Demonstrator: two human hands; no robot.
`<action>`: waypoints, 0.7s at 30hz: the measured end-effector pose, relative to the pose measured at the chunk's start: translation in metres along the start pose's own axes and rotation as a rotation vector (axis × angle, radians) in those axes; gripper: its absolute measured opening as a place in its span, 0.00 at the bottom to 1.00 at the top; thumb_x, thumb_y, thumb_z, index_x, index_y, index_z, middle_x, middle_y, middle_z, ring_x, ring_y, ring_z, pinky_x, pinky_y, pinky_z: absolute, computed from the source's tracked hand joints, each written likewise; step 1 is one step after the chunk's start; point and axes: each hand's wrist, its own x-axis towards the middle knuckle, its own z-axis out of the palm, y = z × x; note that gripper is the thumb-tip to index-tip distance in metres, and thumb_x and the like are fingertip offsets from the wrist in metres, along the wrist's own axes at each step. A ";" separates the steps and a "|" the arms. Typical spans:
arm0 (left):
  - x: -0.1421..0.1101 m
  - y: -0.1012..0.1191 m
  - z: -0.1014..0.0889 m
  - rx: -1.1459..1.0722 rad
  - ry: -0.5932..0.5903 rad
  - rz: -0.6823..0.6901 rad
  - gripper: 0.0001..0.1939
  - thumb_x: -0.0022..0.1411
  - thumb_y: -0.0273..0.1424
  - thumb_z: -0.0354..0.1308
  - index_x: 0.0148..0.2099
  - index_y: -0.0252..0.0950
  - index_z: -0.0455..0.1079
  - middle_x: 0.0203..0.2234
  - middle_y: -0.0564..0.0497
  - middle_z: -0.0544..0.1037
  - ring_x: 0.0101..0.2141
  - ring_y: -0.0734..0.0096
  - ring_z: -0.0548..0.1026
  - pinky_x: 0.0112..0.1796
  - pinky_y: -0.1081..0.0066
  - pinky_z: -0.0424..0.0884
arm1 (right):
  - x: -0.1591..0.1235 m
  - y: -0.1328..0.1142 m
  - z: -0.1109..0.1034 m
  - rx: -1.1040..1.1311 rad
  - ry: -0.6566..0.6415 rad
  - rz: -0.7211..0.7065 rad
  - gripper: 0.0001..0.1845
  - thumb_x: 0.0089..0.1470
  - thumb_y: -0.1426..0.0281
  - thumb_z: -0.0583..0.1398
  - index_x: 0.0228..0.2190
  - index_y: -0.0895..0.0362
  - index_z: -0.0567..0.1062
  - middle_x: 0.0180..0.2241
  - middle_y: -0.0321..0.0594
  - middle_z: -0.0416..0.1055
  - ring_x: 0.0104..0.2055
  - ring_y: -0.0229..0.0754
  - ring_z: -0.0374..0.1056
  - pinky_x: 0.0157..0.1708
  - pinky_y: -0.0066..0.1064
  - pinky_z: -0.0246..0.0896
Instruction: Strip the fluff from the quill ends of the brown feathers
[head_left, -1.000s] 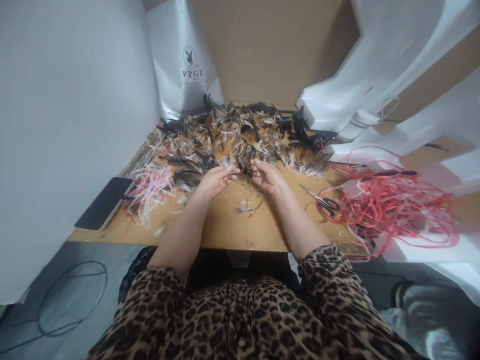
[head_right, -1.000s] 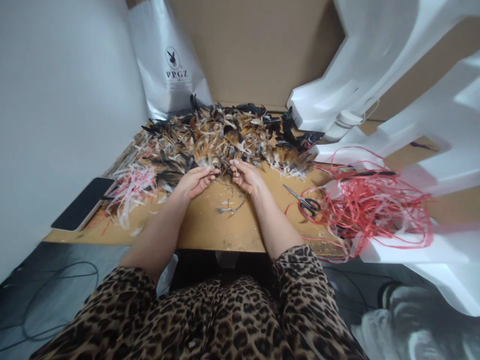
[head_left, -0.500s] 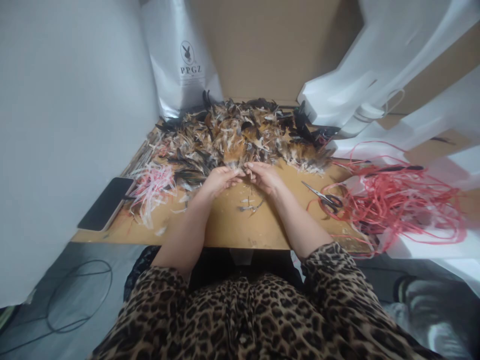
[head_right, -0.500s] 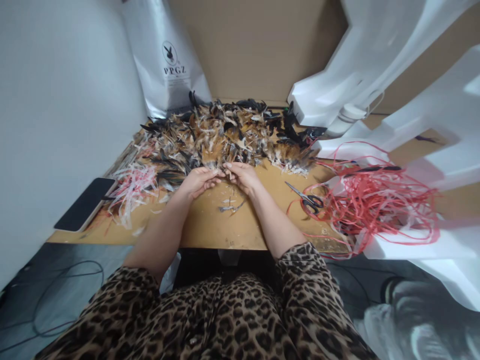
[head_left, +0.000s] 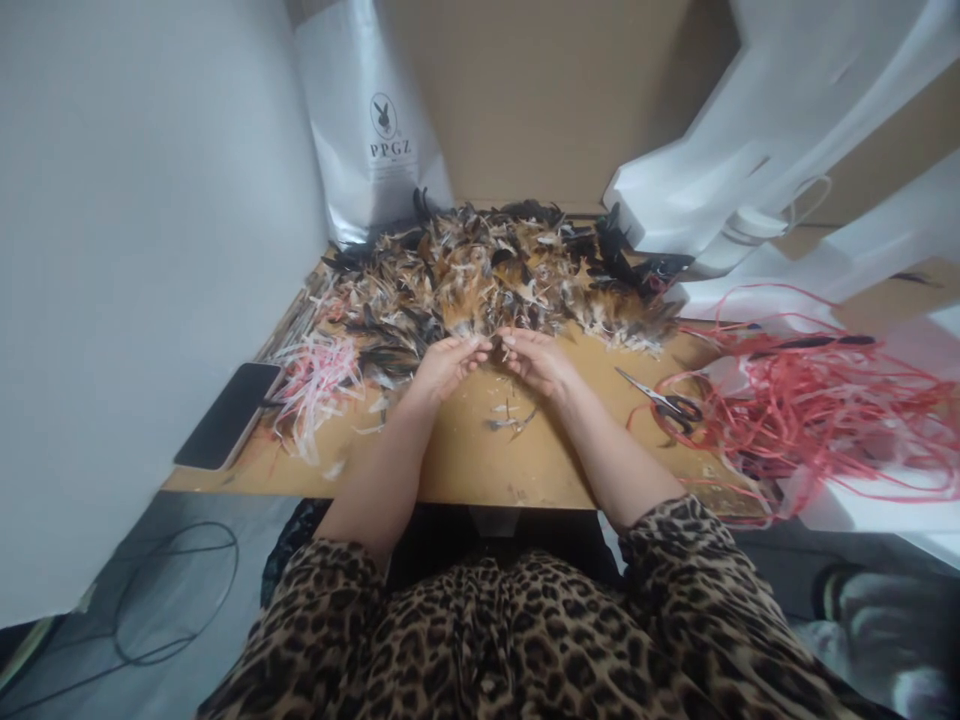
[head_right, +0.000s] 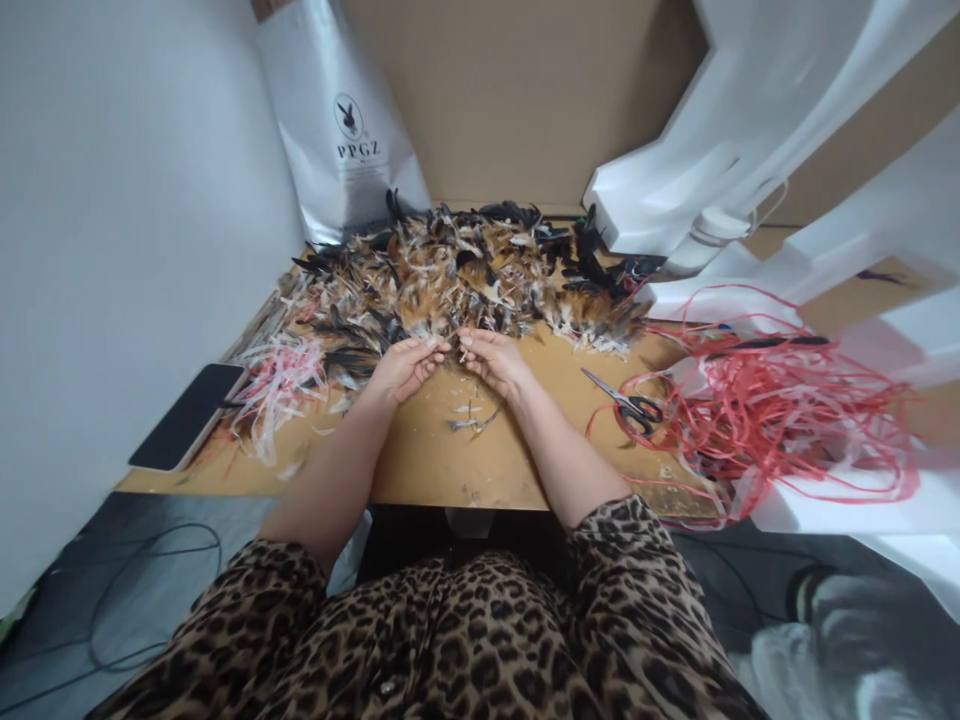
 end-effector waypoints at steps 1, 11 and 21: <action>0.000 0.000 0.000 -0.001 -0.009 -0.005 0.05 0.54 0.26 0.64 0.32 0.27 0.75 0.29 0.46 0.80 0.23 0.85 0.73 0.25 0.83 0.65 | 0.000 0.000 0.001 0.000 0.001 0.000 0.17 0.33 0.73 0.71 0.30 0.61 0.78 0.19 0.32 0.72 0.18 0.26 0.63 0.20 0.16 0.63; -0.002 -0.006 0.003 0.144 -0.068 -0.022 0.11 0.49 0.32 0.67 0.31 0.28 0.75 0.27 0.45 0.80 0.23 0.81 0.73 0.23 0.82 0.65 | 0.000 0.000 0.005 -0.037 0.081 -0.086 0.14 0.33 0.72 0.72 0.26 0.62 0.77 0.18 0.33 0.71 0.18 0.28 0.65 0.19 0.17 0.66; -0.002 -0.007 0.004 0.198 -0.071 -0.063 0.12 0.50 0.33 0.66 0.31 0.28 0.74 0.30 0.43 0.80 0.23 0.80 0.74 0.24 0.80 0.65 | -0.005 -0.008 0.001 -0.176 0.058 -0.135 0.23 0.25 0.63 0.74 0.25 0.62 0.77 0.17 0.33 0.70 0.17 0.28 0.63 0.18 0.19 0.64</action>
